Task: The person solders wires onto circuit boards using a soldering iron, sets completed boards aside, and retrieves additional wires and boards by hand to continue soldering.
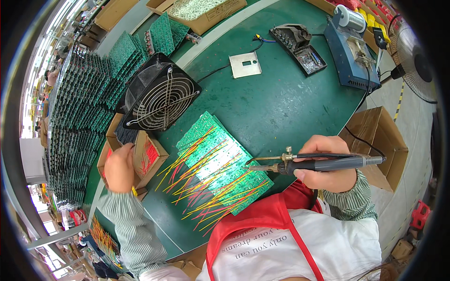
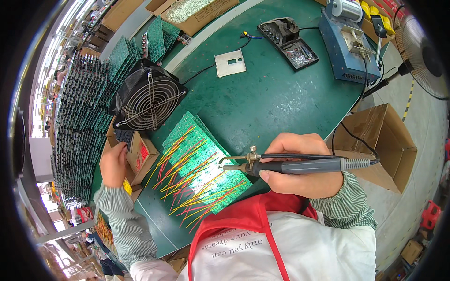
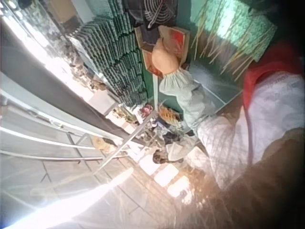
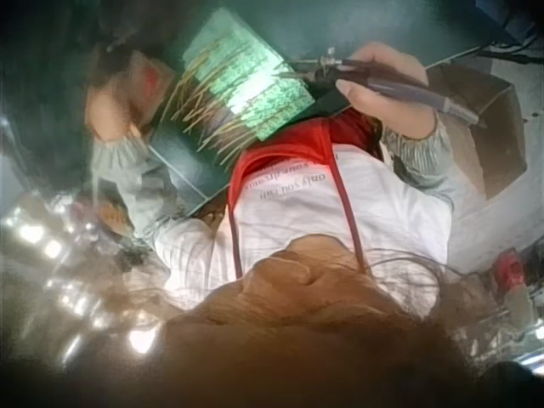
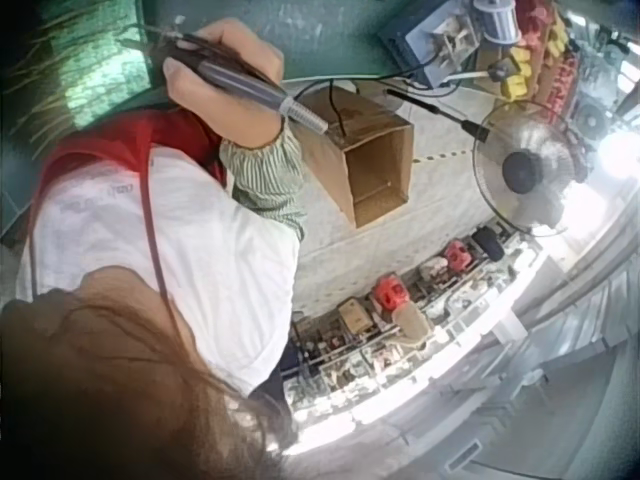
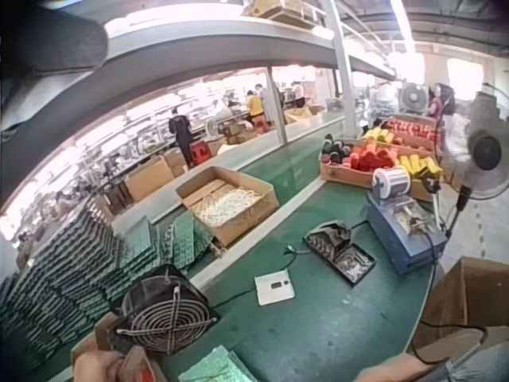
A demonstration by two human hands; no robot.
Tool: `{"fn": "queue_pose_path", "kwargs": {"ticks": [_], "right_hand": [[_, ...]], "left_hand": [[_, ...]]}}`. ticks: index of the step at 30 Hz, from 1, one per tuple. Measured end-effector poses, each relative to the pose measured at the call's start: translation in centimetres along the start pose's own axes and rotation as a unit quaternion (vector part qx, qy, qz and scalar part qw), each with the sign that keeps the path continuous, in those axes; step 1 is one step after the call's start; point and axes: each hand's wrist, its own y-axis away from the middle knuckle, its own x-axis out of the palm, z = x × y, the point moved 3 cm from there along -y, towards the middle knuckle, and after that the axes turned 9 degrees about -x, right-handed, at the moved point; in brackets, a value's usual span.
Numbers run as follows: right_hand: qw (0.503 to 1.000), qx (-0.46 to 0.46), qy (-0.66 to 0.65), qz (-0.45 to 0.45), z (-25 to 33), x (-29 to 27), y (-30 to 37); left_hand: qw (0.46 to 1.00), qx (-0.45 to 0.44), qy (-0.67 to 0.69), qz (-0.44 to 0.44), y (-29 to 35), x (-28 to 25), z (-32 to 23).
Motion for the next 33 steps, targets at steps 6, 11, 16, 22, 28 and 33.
{"fn": "queue_pose_path", "kwargs": {"ticks": [6, 11, 16, 22, 28, 33], "right_hand": [[1.0, 0.0, 0.015, 0.018, 0.3, -0.2, 0.5], [1.0, 0.008, 0.017, 0.021, 0.7, -0.1, 1.1], [0.999, 0.026, -0.002, 0.029, 0.5, 0.2, 1.6], [0.998, 0.054, -0.025, 0.032, -0.2, 0.5, 1.7], [0.998, 0.048, -0.018, 0.037, -0.3, 0.7, 1.3], [0.996, 0.068, -0.031, 0.049, -0.7, 0.9, 1.2]], "left_hand": [[0.936, 0.002, 0.334, 0.114, 5.6, -5.0, -11.7], [0.903, 0.056, 0.406, 0.133, 7.4, -4.4, -16.7], [0.902, 0.047, 0.4, 0.154, 7.5, -2.9, -17.7], [0.899, 0.04, 0.404, 0.164, 7.6, -2.6, -18.0], [0.9, 0.038, 0.413, 0.137, 7.6, -2.2, -18.2], [0.897, 0.044, 0.415, 0.142, 7.4, -2.4, -18.2]]}}
